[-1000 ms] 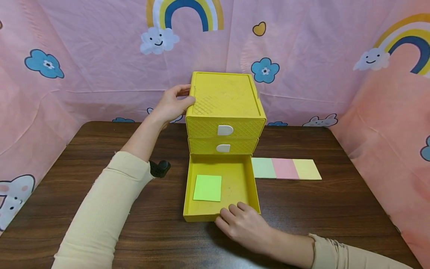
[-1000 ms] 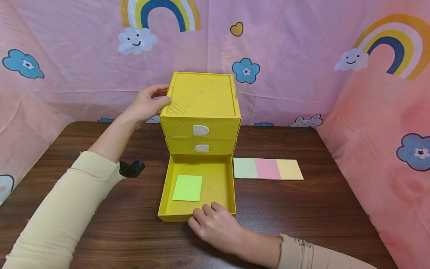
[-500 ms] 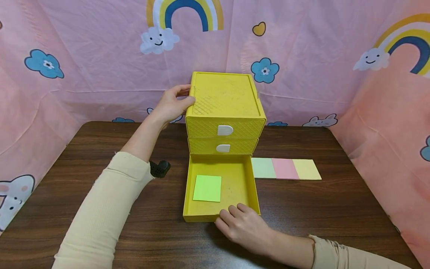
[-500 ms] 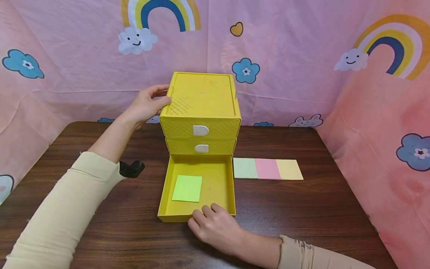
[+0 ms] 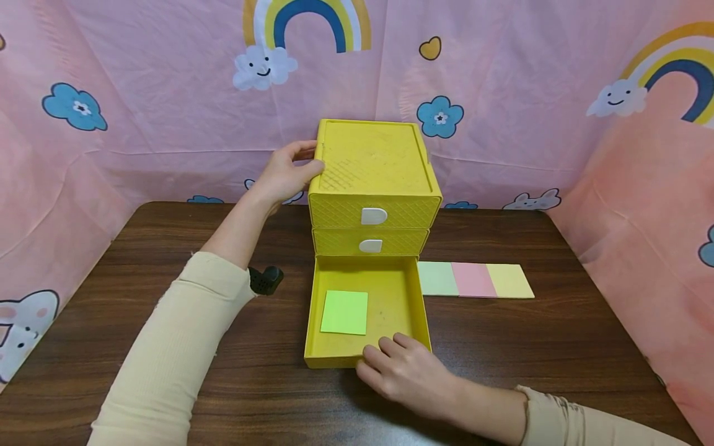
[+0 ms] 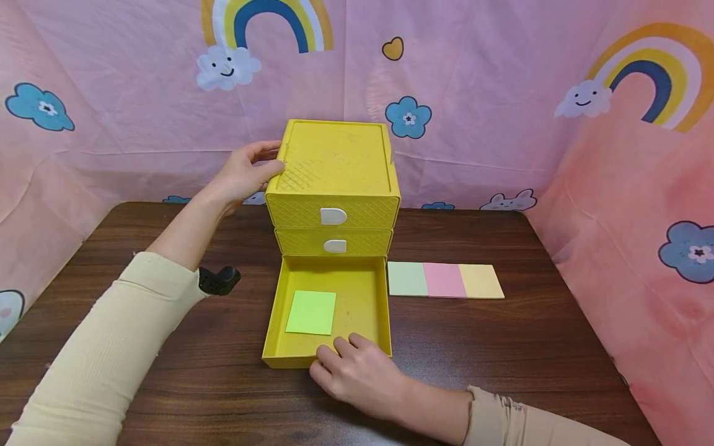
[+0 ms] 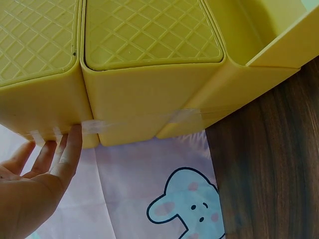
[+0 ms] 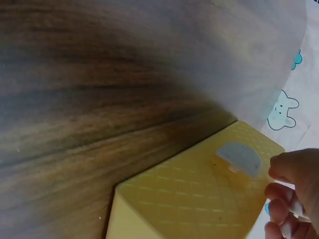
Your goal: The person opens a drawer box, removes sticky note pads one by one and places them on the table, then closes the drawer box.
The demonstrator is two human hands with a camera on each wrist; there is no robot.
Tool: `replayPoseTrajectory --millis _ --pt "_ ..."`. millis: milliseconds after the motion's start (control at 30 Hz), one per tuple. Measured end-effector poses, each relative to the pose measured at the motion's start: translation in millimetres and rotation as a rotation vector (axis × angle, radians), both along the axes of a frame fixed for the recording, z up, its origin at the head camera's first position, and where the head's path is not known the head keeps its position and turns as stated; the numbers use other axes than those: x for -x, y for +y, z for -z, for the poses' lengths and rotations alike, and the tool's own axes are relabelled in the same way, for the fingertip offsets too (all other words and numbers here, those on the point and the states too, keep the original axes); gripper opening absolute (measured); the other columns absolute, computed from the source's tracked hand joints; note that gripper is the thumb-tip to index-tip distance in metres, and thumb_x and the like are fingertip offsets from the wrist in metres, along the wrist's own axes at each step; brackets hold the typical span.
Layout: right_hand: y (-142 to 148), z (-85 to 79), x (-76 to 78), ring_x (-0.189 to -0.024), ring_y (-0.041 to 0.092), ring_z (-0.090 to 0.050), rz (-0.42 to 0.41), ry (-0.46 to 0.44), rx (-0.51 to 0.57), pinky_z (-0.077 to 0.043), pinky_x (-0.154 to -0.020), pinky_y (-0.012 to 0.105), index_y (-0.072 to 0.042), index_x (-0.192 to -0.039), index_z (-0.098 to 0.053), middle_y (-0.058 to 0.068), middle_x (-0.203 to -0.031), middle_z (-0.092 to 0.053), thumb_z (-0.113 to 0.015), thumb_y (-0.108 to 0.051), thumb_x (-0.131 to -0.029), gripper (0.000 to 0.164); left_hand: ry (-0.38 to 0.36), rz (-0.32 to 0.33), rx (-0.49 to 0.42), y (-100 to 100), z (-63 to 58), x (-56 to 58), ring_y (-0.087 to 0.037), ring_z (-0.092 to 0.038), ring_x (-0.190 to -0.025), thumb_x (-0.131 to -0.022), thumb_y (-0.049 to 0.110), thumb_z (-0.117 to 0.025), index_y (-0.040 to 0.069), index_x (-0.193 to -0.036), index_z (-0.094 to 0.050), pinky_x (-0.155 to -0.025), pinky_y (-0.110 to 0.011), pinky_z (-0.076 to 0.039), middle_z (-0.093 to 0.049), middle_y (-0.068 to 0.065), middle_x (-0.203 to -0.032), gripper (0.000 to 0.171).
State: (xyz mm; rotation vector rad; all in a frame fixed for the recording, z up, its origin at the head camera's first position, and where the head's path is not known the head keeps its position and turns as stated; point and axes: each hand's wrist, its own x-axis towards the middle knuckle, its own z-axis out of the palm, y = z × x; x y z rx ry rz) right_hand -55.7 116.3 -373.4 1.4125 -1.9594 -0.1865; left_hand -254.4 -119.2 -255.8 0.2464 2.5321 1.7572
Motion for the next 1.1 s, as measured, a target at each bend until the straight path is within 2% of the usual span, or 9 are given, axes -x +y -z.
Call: replayPoseTrajectory --millis 233,433,533,633,767,1100 --pt "0 -9.2 1.4 -0.053 0.011 -0.033 -0.022 -0.03 -0.001 -0.027 -0.047 0.02 -0.015 -0.074 -0.05 -0.005 -0.067 -0.041 -0.029 -0.003 -0.092 0.03 -0.002 0.006 0.001 0 -0.2 0.5 -0.022 -0.053 -0.11 -0.091 0.019 -0.051 0.014 -0.142 -0.035 -0.08 -0.031 -0.054 -0.04 -0.009 -0.139 0.054" --pt "2 -12.8 5.2 -0.056 0.012 -0.037 0.004 -0.096 -0.023 -0.029 -0.049 0.02 -0.016 -0.078 -0.052 -0.005 -0.069 -0.043 -0.029 -0.013 -0.096 0.03 -0.004 0.008 -0.004 0 -0.4 1.0 -0.022 -0.054 -0.109 -0.091 0.019 -0.051 0.014 -0.142 -0.035 -0.08 -0.031 -0.054 -0.04 -0.008 -0.139 0.054" --pt "2 -16.5 7.1 -0.058 0.012 -0.041 0.03 -0.147 -0.03 -0.031 -0.049 0.02 -0.017 -0.081 -0.054 -0.005 -0.071 -0.045 -0.04 -0.021 -0.095 0.02 -0.006 0.011 -0.006 0 -0.7 1.1 -0.022 -0.054 -0.109 -0.091 0.019 -0.051 0.014 -0.142 -0.034 -0.08 -0.031 -0.054 -0.04 -0.008 -0.139 0.054" --pt "2 -21.3 9.2 -0.06 0.012 -0.043 0.056 -0.201 -0.03 -0.035 -0.051 0.02 -0.017 -0.086 -0.057 -0.005 -0.075 -0.047 -0.057 -0.028 -0.087 0.011 -0.007 0.012 -0.008 0 -1.3 1.0 -0.022 -0.054 -0.109 -0.091 0.019 -0.051 0.013 -0.142 -0.034 -0.08 -0.031 -0.054 -0.04 -0.008 -0.139 0.054" --pt "1 -27.6 12.5 -0.062 0.012 -0.045 0.085 -0.257 -0.024 -0.039 -0.052 0.02 -0.018 -0.09 -0.059 -0.005 -0.078 -0.049 -0.068 -0.037 -0.079 0.024 -0.01 0.012 -0.008 0 -1.9 0.5 -0.022 -0.055 -0.107 -0.091 0.019 -0.051 0.013 -0.142 -0.034 -0.079 -0.03 -0.054 -0.039 -0.008 -0.139 0.054" --pt "-1 -39.2 23.9 -0.072 0.012 -0.055 0.117 -0.324 -0.067 -0.048 -0.057 0.022 -0.02 -0.106 -0.061 -0.004 -0.092 -0.057 -0.072 -0.042 -0.074 0.039 -0.012 0.009 0.003 0 -0.9 1.5 -0.022 -0.054 -0.109 -0.091 0.019 -0.051 0.014 -0.142 -0.035 -0.079 -0.031 -0.054 -0.039 -0.008 -0.14 0.054"
